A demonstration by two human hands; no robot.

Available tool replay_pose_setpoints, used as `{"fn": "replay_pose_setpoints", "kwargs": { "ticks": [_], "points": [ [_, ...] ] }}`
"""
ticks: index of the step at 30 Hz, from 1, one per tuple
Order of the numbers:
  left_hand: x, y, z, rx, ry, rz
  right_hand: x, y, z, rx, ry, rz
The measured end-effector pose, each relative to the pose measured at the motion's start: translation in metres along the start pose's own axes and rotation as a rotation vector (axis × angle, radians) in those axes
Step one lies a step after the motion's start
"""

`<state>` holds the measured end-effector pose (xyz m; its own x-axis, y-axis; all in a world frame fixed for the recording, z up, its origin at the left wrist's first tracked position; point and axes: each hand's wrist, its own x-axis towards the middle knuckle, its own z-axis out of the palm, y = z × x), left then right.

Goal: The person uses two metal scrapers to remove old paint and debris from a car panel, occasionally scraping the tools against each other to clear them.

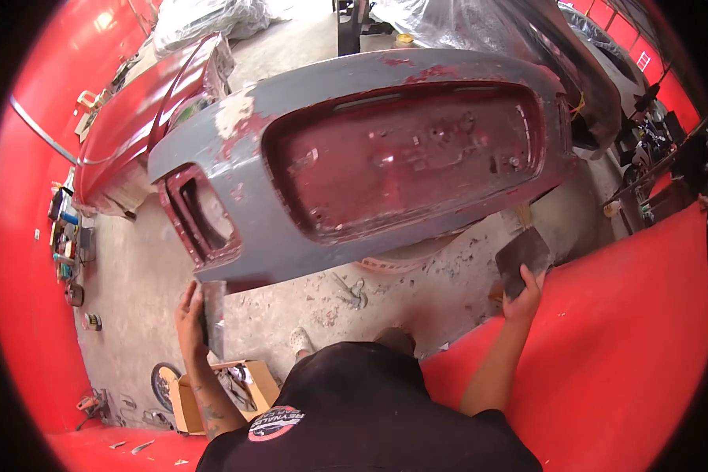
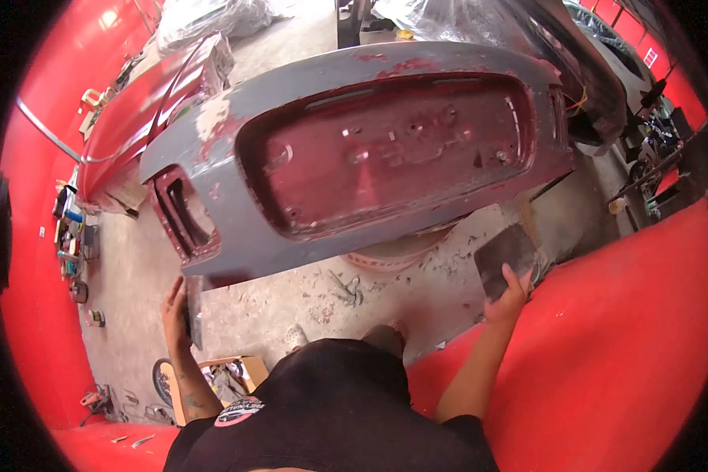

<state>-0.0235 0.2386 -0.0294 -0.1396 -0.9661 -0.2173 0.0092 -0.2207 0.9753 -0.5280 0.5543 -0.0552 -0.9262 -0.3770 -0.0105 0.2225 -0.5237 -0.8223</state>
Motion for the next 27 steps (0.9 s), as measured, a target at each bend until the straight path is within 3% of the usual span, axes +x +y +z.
{"fn": "replay_pose_setpoints", "kwargs": {
  "ticks": [7, 12, 14, 15, 16, 18, 20, 21, 22, 24, 27],
  "points": [
    [-0.026, 0.024, 0.109, -0.024, -0.02, 0.124, 0.069, -0.033, -0.085, -0.01, 0.378, 0.139],
    [-0.023, 0.025, 0.143, 0.076, -0.057, 0.086, 0.08, -0.042, -0.09, -0.112, 0.316, 0.068],
    [-0.017, 0.028, 0.149, 0.11, -0.06, 0.101, 0.082, -0.019, -0.112, -0.405, 0.419, 0.022],
    [-0.014, 0.033, 0.152, 0.103, -0.11, 0.094, 0.077, -0.018, -0.09, -0.219, 0.456, 0.107],
    [-0.011, 0.038, 0.155, 0.093, -0.162, 0.087, 0.072, -0.011, -0.08, -0.223, 0.473, 0.106],
    [-0.004, 0.045, 0.176, 0.115, -0.154, 0.119, 0.066, -0.004, -0.067, -0.485, 0.271, 0.064],
    [0.005, 0.044, 0.182, 0.024, -0.28, 0.134, 0.07, 0.003, -0.057, -0.519, 0.218, 0.029],
    [0.004, 0.045, 0.193, 0.025, -0.233, 0.147, 0.076, 0.006, -0.055, -0.537, 0.146, 0.0],
    [0.001, 0.047, 0.198, 0.025, -0.235, 0.142, 0.085, 0.01, -0.056, -0.542, 0.149, 0.001],
    [-0.006, 0.054, 0.204, 0.072, -0.281, 0.148, 0.108, 0.017, -0.055, -0.871, 0.268, -0.119],
    [-0.009, 0.039, 0.185, 0.074, -0.191, 0.142, 0.143, 0.003, -0.046, -0.805, 0.225, -0.125]
  ]
}}
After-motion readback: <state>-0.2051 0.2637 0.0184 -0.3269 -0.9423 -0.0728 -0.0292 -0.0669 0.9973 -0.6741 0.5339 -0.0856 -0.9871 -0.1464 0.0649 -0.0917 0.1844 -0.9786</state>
